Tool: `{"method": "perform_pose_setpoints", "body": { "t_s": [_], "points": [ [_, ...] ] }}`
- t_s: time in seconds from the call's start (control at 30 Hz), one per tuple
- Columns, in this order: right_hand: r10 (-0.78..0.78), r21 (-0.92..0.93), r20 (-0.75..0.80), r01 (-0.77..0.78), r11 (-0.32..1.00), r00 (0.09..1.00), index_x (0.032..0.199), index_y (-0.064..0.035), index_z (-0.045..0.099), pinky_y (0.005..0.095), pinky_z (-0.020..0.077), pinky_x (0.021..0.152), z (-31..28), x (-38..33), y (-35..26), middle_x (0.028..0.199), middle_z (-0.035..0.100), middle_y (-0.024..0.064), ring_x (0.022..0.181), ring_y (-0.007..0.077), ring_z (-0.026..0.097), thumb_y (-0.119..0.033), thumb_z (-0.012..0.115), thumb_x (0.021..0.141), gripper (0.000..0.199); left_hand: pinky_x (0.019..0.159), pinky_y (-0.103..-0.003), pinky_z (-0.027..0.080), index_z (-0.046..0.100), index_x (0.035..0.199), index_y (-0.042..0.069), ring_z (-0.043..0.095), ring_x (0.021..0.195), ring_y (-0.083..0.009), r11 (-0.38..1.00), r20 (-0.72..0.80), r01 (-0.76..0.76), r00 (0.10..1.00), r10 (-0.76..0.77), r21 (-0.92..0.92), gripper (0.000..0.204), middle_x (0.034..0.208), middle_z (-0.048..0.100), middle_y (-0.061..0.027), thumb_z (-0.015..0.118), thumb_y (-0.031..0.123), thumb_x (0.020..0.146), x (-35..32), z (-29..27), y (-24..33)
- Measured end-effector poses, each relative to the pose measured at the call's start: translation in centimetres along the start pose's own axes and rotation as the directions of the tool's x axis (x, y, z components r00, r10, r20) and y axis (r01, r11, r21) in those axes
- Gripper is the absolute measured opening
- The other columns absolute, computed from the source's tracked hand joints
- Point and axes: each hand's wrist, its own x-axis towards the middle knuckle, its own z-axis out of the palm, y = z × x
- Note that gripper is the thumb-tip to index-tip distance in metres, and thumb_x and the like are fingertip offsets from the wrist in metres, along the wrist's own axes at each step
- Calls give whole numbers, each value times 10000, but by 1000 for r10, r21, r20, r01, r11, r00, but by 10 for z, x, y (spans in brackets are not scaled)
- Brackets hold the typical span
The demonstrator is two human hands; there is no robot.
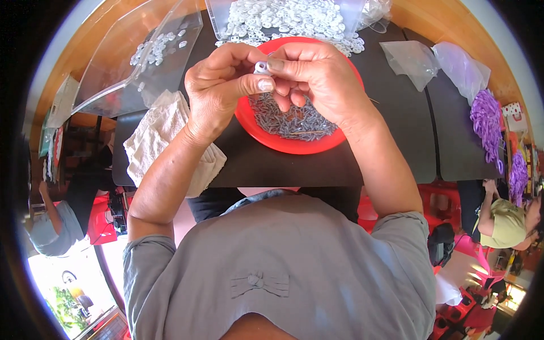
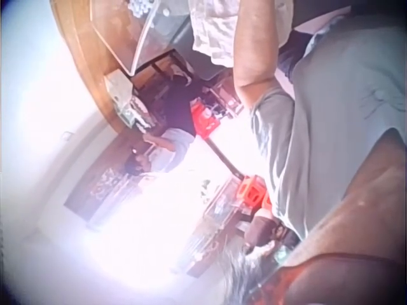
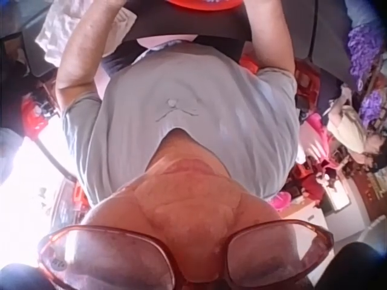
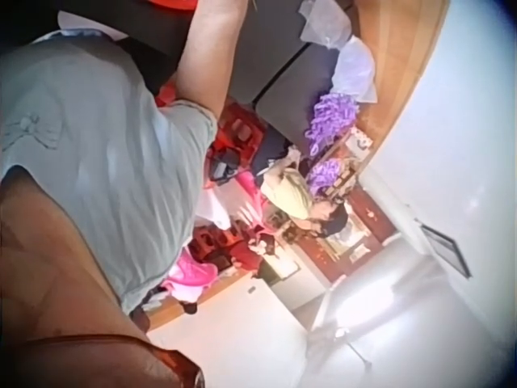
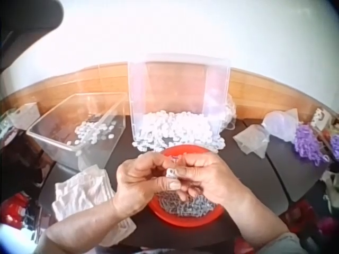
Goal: Assembling small white plastic components onto greyish-blue plastic chain links.
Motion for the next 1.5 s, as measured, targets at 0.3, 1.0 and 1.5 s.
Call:
{"method": "perform_pose_setpoints", "body": {
  "t_s": [0.3, 1.0, 1.5],
  "points": [
    [-18, 114, 53, 12, 993, 998, 947, 53, 617, 191, 367, 453, 8, -5, 3, 685, 554, 41, 526, 114, 539, -184, 590, 944, 239, 768, -254, 532, 631, 993, -22, 623, 834, -125, 988, -10, 89, 996, -92, -126, 244, 907, 646, -58, 754, -15, 782, -6, 2, 4],
    [-10, -999, 41, 41, 28, 999, 808, -17, 593, 450, 452, 694, -11, 14, 26, 802, 641, 148, 804, 342, 620, -109, 666, 780, 120, 545, -291, 447, 630, 830, -36, 569, 579, -180, -8, 19, -20, 637, 771, 1000, 145, 642, 590, -106, 695, -32, 700, 36, -80, 85],
    [-236, -862, 10, 127, 490, 972, 897, 46, 580, 270, 453, 699, -23, 13, 17, 800, 578, 63, 749, 126, 564, 70, 581, 806, 94, 781, -422, 501, 675, 826, 31, 638, 900, -344, 200, -108, 156, 967, -232, 967, 227, 866, 677, -158, 755, 199, 695, 25, -116, -41]
  ]
}}
